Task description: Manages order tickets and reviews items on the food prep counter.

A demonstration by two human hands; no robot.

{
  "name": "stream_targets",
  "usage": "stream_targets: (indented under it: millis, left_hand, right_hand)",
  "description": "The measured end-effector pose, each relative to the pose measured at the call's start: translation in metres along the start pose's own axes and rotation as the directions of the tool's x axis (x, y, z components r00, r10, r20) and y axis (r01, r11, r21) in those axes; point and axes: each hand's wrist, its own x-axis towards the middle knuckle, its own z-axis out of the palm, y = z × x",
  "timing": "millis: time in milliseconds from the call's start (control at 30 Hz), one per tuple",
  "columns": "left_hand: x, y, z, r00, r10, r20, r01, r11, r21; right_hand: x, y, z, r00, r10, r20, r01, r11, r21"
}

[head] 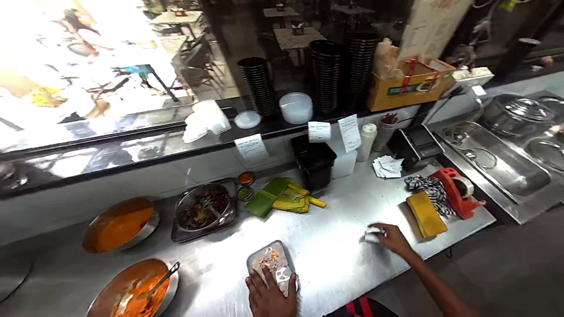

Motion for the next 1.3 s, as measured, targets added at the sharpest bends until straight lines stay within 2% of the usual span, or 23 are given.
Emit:
stream_targets:
  millis: [100,200,267,333,400,467,533,667,733,833,933,1000,1100,1200,1267,1300]
  left_hand:
    - [0.0,-0.002,0.001,1.0,0.014,0.007,-0.013,1.0,-0.007]
    - [0.001,-0.002,0.001,1.0,0.004,0.005,-0.004,1.0,0.003]
    - [0.001,-0.002,0.001,1.0,0.003,-0.002,-0.003,1.0,0.009]
    - [0.001,-0.003,0.0,1.0,0.0,-0.01,0.0,1.0,0.016]
    - [0.0,-0.002,0.0,1.0,-0.007,0.002,0.007,1.0,0.022]
    - [-0.001,0.0,0.0,1.0,-0.018,0.003,0.018,0.999,0.03]
    - [0.0,0.0,0.0,0.999,-0.048,-0.004,0.048,0.998,0.048]
    - [0.003,0.004,0.004,0.997,-0.076,-0.009,0.076,0.991,0.108]
    - [0.001,0.003,0.006,0.996,-0.083,-0.008,0.084,0.989,0.12]
    - [0.002,0.003,0.007,0.995,-0.097,-0.007,0.097,0.99,0.107]
    - [0.004,0.005,0.005,0.995,-0.098,-0.002,0.097,0.989,0.112]
    - [0.003,0.006,0.005,0.996,-0.091,-0.004,0.091,0.988,0.125]
    - [0.001,0.005,0.005,0.996,-0.089,-0.001,0.088,0.988,0.126]
    - [0.002,0.005,0.006,0.995,-0.097,-0.005,0.097,0.987,0.127]
    - [0.003,0.006,0.007,0.994,-0.106,-0.006,0.106,0.986,0.125]
    - [0.003,0.005,0.008,0.994,-0.106,-0.007,0.106,0.987,0.124]
  right_hand:
    - [0.052,-0.003,-0.07,0.968,-0.006,-0.25,-0.029,0.99,-0.137]
    - [0.119,-0.01,-0.136,0.836,-0.085,-0.542,-0.013,0.985,-0.174]
    - [0.16,-0.018,-0.166,0.768,-0.132,-0.627,-0.023,0.972,-0.233]
    - [0.2,-0.014,-0.178,0.741,-0.184,-0.645,-0.069,0.936,-0.345]
    - [0.228,-0.001,-0.178,0.766,-0.226,-0.602,-0.103,0.881,-0.461]
    - [0.236,0.012,-0.165,0.817,-0.193,-0.544,-0.138,0.85,-0.509]
    - [0.234,0.018,-0.143,0.854,-0.119,-0.507,-0.184,0.842,-0.507]
    - [0.227,0.031,-0.124,0.861,-0.024,-0.508,-0.253,0.845,-0.47]
    - [0.225,0.039,-0.123,0.861,-0.073,-0.503,-0.213,0.846,-0.488]
    - [0.232,0.063,-0.124,0.791,-0.284,-0.542,-0.083,0.828,-0.555]
    - [0.212,0.032,-0.128,0.837,-0.225,-0.498,-0.086,0.845,-0.527]
    - [0.222,0.054,-0.121,0.806,-0.265,-0.53,-0.097,0.823,-0.559]
    - [0.218,0.069,-0.104,0.898,-0.109,-0.426,-0.179,0.794,-0.581]
    - [0.218,0.097,-0.079,0.92,-0.052,-0.387,-0.198,0.791,-0.578]
    - [0.232,0.13,-0.067,0.9,-0.172,-0.401,-0.134,0.765,-0.629]
    - [0.243,0.16,-0.06,0.826,-0.35,-0.443,-0.065,0.721,-0.69]
